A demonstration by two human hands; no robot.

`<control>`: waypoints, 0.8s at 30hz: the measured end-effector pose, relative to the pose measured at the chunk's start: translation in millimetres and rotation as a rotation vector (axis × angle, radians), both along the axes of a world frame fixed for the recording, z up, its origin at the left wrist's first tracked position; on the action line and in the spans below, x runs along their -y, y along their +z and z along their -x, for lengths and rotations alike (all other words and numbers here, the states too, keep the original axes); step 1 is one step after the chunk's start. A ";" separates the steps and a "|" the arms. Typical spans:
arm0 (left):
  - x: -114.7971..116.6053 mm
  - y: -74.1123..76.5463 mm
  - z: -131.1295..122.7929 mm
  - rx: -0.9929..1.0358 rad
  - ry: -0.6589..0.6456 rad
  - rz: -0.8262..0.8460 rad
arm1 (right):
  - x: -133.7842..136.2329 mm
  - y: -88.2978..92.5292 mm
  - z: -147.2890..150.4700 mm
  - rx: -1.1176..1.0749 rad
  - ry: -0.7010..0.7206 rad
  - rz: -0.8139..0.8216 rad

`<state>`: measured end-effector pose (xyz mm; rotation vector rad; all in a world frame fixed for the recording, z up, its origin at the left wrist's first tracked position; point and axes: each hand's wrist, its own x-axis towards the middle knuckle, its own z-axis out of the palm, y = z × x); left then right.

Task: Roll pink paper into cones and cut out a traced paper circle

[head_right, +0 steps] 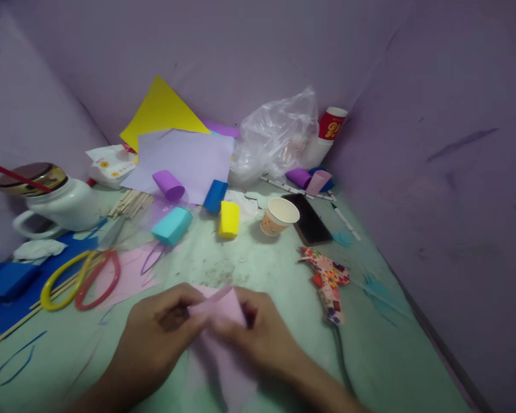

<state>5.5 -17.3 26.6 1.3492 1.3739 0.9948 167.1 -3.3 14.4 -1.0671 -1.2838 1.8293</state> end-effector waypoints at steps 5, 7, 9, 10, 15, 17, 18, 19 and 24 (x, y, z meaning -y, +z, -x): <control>0.3 0.9 -4.2 -0.036 -0.022 0.044 | 3.6 -10.0 0.3 0.059 -0.093 -0.004; 2.0 -3.0 -4.6 -0.029 -0.020 0.059 | 4.2 -13.4 0.1 0.025 -0.108 0.037; 3.6 -6.2 -4.4 -0.047 -0.001 0.058 | 4.3 -14.9 -0.4 -0.008 -0.105 0.067; 4.2 -6.8 -4.3 -0.065 0.016 0.064 | 4.3 -15.1 -0.8 -0.023 -0.095 0.076; 6.0 -2.2 -8.8 -0.124 0.102 0.210 | 4.2 -14.9 -0.8 -0.052 -0.065 0.091; 6.0 -0.5 -12.0 -0.114 0.087 0.251 | 4.1 -16.4 -0.2 -0.043 -0.090 0.109; 5.4 0.2 -12.4 -0.110 0.057 0.253 | 3.9 -17.6 -0.1 -0.045 -0.101 0.123; 4.5 1.2 -11.2 -0.108 0.021 0.241 | 3.8 -19.1 -0.2 -0.051 -0.117 0.140; -9.2 10.7 41.0 -0.391 0.095 0.061 | 2.4 -22.5 -3.4 -0.059 -0.151 0.285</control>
